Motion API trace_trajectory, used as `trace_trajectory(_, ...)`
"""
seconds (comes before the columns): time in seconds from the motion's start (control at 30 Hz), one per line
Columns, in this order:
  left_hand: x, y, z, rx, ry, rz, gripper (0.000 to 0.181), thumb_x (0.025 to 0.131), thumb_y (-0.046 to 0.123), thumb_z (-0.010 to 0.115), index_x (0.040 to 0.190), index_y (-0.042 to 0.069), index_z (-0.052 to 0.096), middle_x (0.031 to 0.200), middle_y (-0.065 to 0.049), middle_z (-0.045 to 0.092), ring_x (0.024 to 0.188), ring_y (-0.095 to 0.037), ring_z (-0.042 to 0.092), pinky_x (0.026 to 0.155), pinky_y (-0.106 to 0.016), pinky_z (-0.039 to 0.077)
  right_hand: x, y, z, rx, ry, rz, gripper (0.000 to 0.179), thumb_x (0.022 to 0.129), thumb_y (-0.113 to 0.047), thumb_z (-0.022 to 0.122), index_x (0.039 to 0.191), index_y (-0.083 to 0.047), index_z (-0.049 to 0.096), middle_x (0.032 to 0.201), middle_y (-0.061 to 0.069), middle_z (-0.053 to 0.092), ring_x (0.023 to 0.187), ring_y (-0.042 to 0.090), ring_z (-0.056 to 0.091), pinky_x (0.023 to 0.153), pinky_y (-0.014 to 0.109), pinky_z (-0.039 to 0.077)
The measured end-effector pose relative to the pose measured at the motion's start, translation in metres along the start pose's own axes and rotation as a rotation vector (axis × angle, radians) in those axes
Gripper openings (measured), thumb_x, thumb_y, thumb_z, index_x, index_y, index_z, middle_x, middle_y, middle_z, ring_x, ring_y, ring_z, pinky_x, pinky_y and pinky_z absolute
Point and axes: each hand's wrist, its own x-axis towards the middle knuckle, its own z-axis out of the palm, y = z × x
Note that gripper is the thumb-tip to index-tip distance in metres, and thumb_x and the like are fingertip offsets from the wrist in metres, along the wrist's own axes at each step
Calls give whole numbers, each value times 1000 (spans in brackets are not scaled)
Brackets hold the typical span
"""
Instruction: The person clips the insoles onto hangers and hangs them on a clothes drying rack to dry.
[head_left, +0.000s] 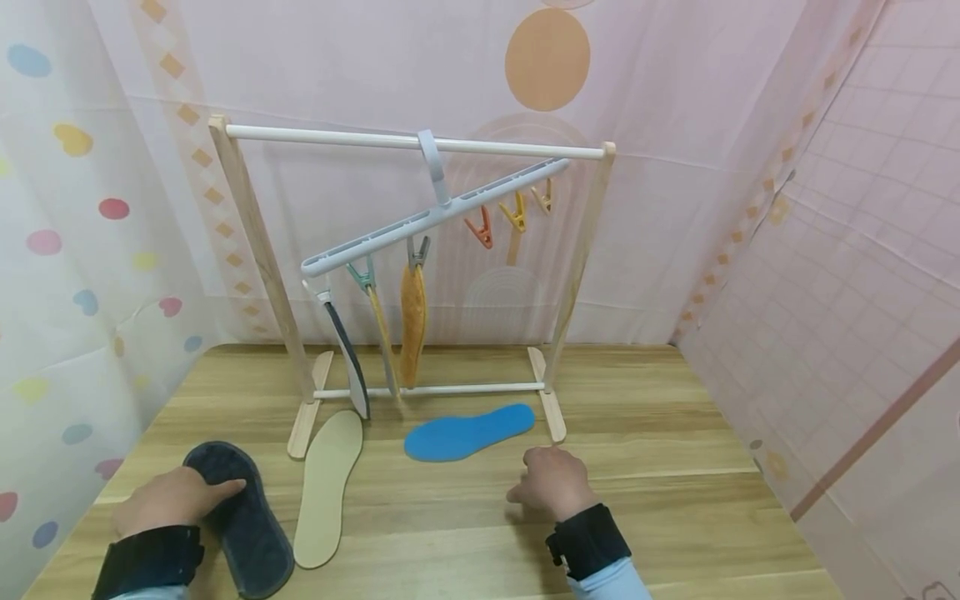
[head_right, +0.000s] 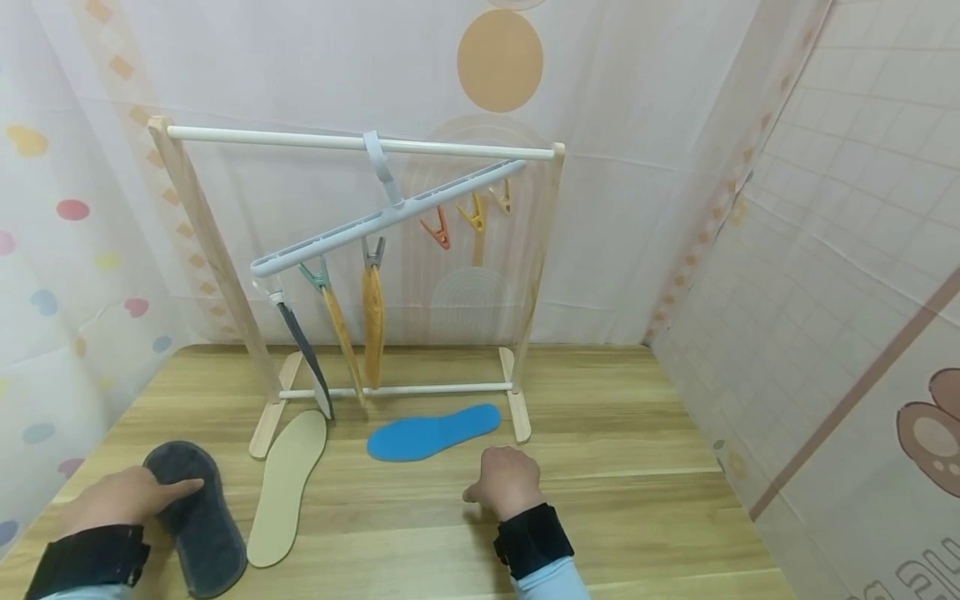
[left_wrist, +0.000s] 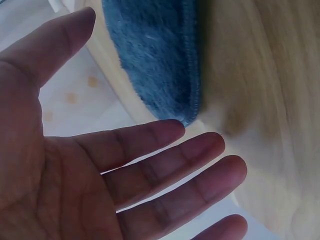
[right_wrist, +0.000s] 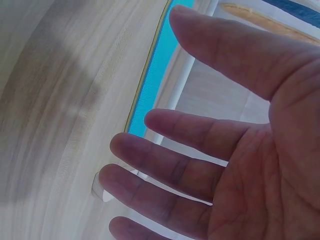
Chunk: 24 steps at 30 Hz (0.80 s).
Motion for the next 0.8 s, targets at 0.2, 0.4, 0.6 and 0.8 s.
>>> trace_trajectory(0.2, 8, -3, -1, 33, -22, 2, 100, 87, 77, 44, 114, -18, 58, 108, -43, 56, 98, -60, 56, 81, -70, 44, 0, 1, 1, -5, 8, 10, 45, 74, -32, 84, 104, -2, 72, 83, 5, 66, 69, 23, 60, 59, 40, 49)
trace_trajectory(0.4, 13, -1, -3, 53, -39, -9, 97, 91, 73, 42, 118, -19, 56, 110, -45, 54, 100, -61, 55, 83, -69, 43, 1, 2, 2, -4, 6, 6, 44, 73, -32, 85, 103, -2, 72, 82, 5, 66, 68, 22, 60, 59, 40, 49)
trace_trajectory(0.6, 25, -4, 1, 58, -14, -120, 94, 90, 72, 45, 118, -17, 58, 111, -44, 55, 100, -58, 56, 85, -65, 45, 2, 3, 2, -2, -1, 3, 47, 72, -32, 86, 104, -1, 72, 83, 6, 67, 70, 23, 61, 59, 40, 50)
trace_trajectory(0.8, 33, -4, 2, 69, 3, -148, 88, 91, 67, 51, 114, -17, 60, 109, -43, 56, 97, -55, 59, 84, -63, 46, 2, 3, 2, -2, -1, 5, 46, 72, -31, 86, 104, -1, 72, 82, 6, 66, 70, 23, 61, 59, 39, 50)
